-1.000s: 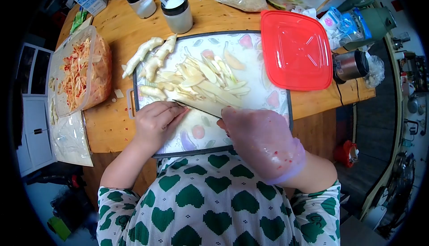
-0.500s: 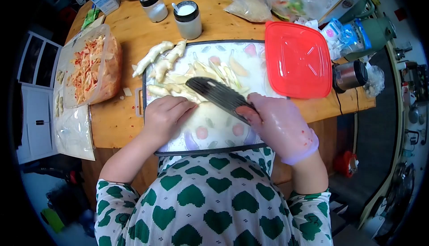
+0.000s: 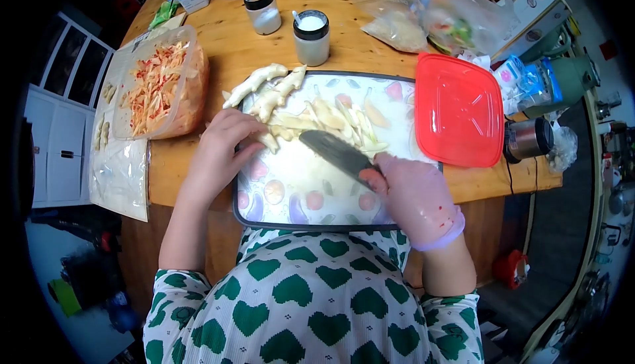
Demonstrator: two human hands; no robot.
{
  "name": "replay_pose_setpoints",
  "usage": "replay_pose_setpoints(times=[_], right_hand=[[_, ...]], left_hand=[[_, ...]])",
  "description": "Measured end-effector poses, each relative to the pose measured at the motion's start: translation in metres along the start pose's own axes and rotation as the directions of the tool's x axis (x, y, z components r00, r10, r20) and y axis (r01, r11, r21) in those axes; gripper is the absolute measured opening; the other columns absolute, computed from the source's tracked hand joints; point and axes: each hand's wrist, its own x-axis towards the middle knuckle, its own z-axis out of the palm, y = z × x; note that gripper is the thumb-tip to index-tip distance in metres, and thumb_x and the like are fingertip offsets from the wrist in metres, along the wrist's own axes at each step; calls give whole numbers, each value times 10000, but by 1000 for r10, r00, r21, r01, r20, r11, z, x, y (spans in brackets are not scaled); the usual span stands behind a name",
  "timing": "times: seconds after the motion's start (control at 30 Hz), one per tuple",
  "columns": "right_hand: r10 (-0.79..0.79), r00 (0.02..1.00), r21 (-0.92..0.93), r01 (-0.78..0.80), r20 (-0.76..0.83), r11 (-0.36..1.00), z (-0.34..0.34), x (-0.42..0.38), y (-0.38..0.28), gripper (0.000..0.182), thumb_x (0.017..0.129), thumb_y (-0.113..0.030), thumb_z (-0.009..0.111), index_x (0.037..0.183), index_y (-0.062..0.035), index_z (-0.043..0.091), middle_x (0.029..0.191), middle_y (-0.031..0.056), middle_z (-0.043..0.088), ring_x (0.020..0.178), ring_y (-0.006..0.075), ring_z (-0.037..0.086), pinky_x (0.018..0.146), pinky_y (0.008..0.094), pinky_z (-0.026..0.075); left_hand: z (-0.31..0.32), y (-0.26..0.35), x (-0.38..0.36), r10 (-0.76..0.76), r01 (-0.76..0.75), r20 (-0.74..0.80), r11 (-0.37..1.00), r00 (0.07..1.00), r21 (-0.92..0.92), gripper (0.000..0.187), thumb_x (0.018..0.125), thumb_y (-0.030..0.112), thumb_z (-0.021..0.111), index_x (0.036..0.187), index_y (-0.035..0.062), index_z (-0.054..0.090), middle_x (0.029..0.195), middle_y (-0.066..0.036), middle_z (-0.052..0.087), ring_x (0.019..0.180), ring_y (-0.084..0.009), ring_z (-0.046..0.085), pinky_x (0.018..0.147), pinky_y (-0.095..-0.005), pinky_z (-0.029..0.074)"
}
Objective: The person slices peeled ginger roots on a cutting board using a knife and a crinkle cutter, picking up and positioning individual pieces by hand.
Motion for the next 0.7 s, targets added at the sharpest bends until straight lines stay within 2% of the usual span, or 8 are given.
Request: replay_pose_setpoints(times=[0.03,0.13,0.23,0.37,0.53,0.7], right_hand=[[23,999,-20,-24,-42,1000,-1,2,1,239,1021,-294,727,985,-58,719,786,212,694,761,427,691,672,487,534],[-18,1000,-62,18,6,998,-5,2,-2,303,1047,-357,667,965,-65,666,805,206,713,773,431,712,678,509,551],[-89,995,16,89,-46,996,2,-2,-4,290,1046,-342,668,959,-66,655,776,202,700,750,419,710,656,499,547],[-117,991,-11,116,-67,993,7,-7,-15,279,1056,-338,658,951,-79,646,754,178,699,708,396,709,613,484,545],[-153,987,-133,146,-43,980,2,-12,-21,268,1069,-333,641,947,-94,649,734,148,708,676,381,708,584,480,544],[-99,994,-155,103,34,983,-11,-20,-28,231,1071,-294,627,962,-92,654,742,154,708,695,384,714,596,486,546]], left_hand=[[2,-2,0,16,-16,-3,1000,1000,6,311,768,60,872,1059,58,763,1081,-102,757,1058,-332,680,935,-428,558],[7,0,0,114,-109,51,990,992,-88,257,787,64,869,1022,51,766,1051,-97,758,1025,-318,692,912,-426,570],[30,10,-6,197,-192,11,968,980,-163,198,799,82,875,968,53,776,1021,-90,756,984,-302,701,876,-413,583],[42,27,-14,190,-195,-83,979,978,-57,163,800,80,878,935,51,791,1007,-87,750,954,-288,706,829,-391,596],[50,29,-19,189,-191,-86,981,978,-14,154,808,47,862,941,27,787,991,-95,746,929,-281,714,800,-378,606],[52,32,-22,194,-194,-104,981,975,10,168,802,30,855,957,20,791,987,-98,749,929,-280,723,799,-371,608]])
